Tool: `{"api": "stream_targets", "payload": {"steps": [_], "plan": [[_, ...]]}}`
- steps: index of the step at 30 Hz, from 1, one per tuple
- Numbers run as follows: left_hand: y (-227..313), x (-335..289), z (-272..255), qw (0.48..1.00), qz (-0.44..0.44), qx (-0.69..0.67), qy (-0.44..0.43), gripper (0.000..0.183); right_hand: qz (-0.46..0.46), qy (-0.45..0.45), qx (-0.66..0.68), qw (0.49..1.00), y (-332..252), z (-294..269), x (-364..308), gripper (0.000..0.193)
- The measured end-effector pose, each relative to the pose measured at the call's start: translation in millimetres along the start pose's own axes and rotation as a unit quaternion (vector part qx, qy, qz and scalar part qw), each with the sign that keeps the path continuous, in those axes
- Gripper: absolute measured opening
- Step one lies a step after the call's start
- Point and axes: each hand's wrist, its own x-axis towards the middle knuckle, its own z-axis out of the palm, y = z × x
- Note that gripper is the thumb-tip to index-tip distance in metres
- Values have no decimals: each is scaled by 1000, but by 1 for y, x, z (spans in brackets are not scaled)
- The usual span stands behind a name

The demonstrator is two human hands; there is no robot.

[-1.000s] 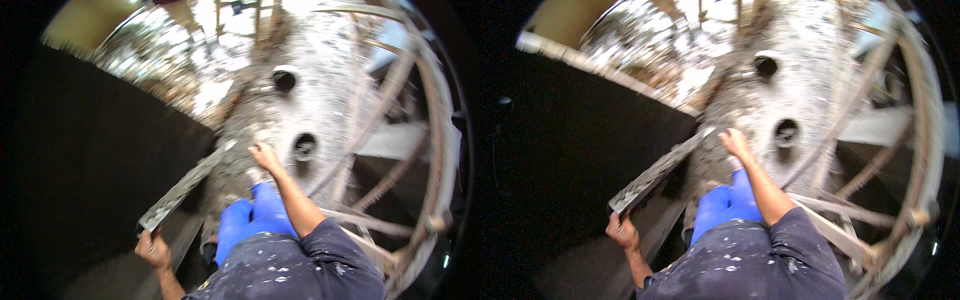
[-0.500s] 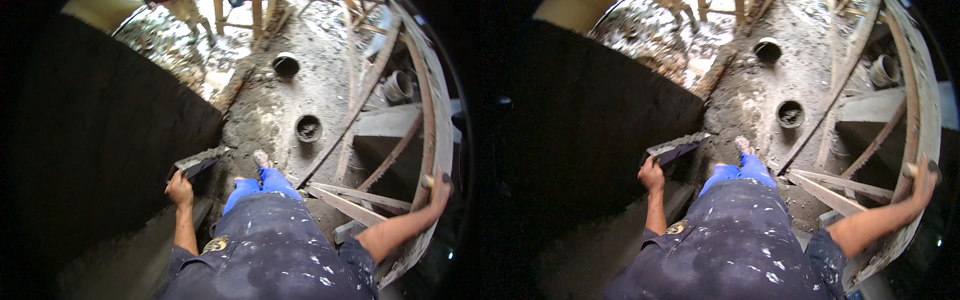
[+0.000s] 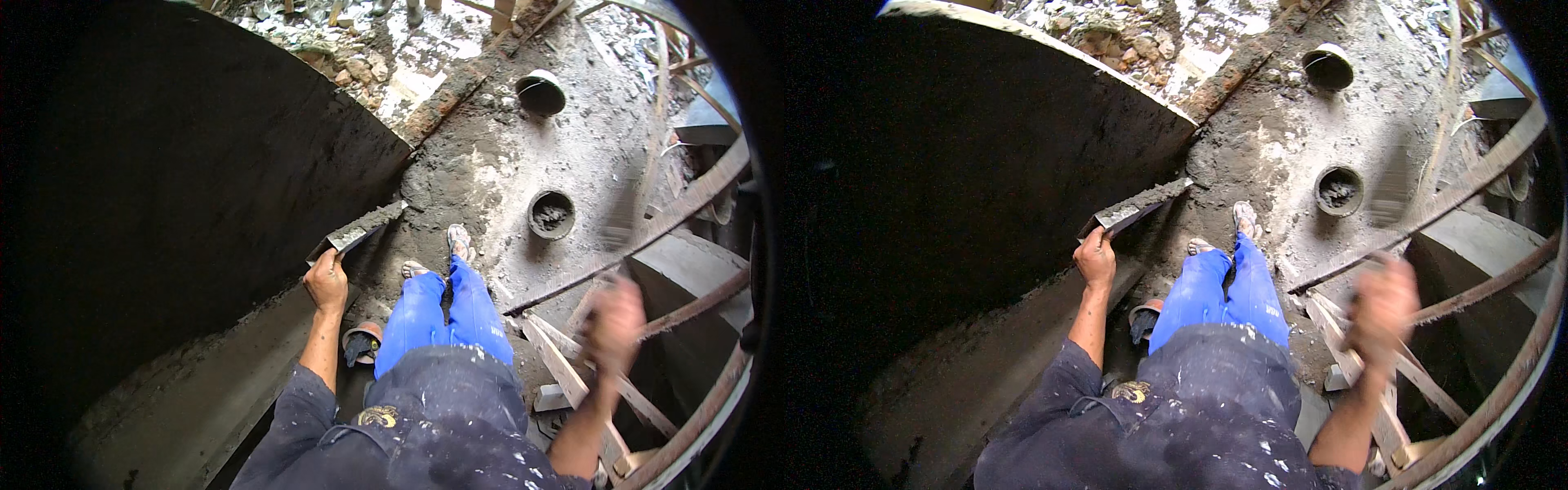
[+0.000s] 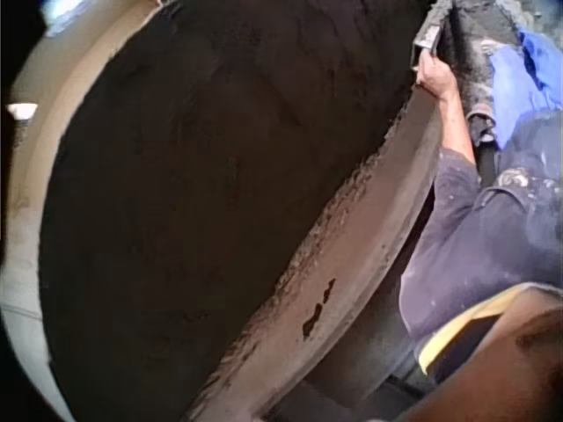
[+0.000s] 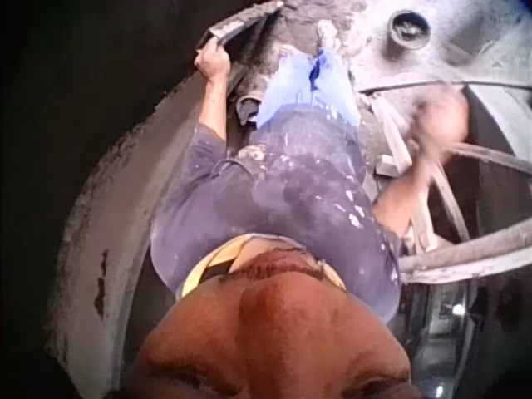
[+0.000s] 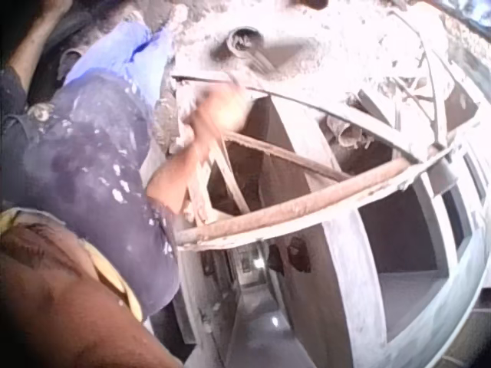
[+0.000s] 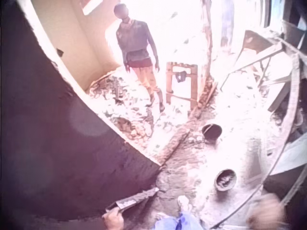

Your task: The person scoops wet cement from a bucket using a trowel and applies it to a vertical wall, smoothing the surface with a long straightedge. The person repeatedly levels the plastered area and scrapes excess material back into the bucket.

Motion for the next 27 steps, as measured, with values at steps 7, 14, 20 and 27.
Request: {"api": "stream_targets", "payload": {"steps": [7, 14, 20, 27], "plan": [[-4, 4, 33, 1000, 8, 14, -3, 20, -264, -245, 139, 922, -34, 291, 5, 45], [2, 1, 33, 998, -25, 46, -44, 21, -288, -232, 137, 919, -6, 361, 4, 36], [-1, -8, 27, 989, -52, 110, -81, 21, -164, -235, 50, 957, 145, 548, 67, 40], [-12, -25, 19, 979, -81, 188, -14, 17, 113, -314, -134, 933, 245, 693, 196, 31]]}}
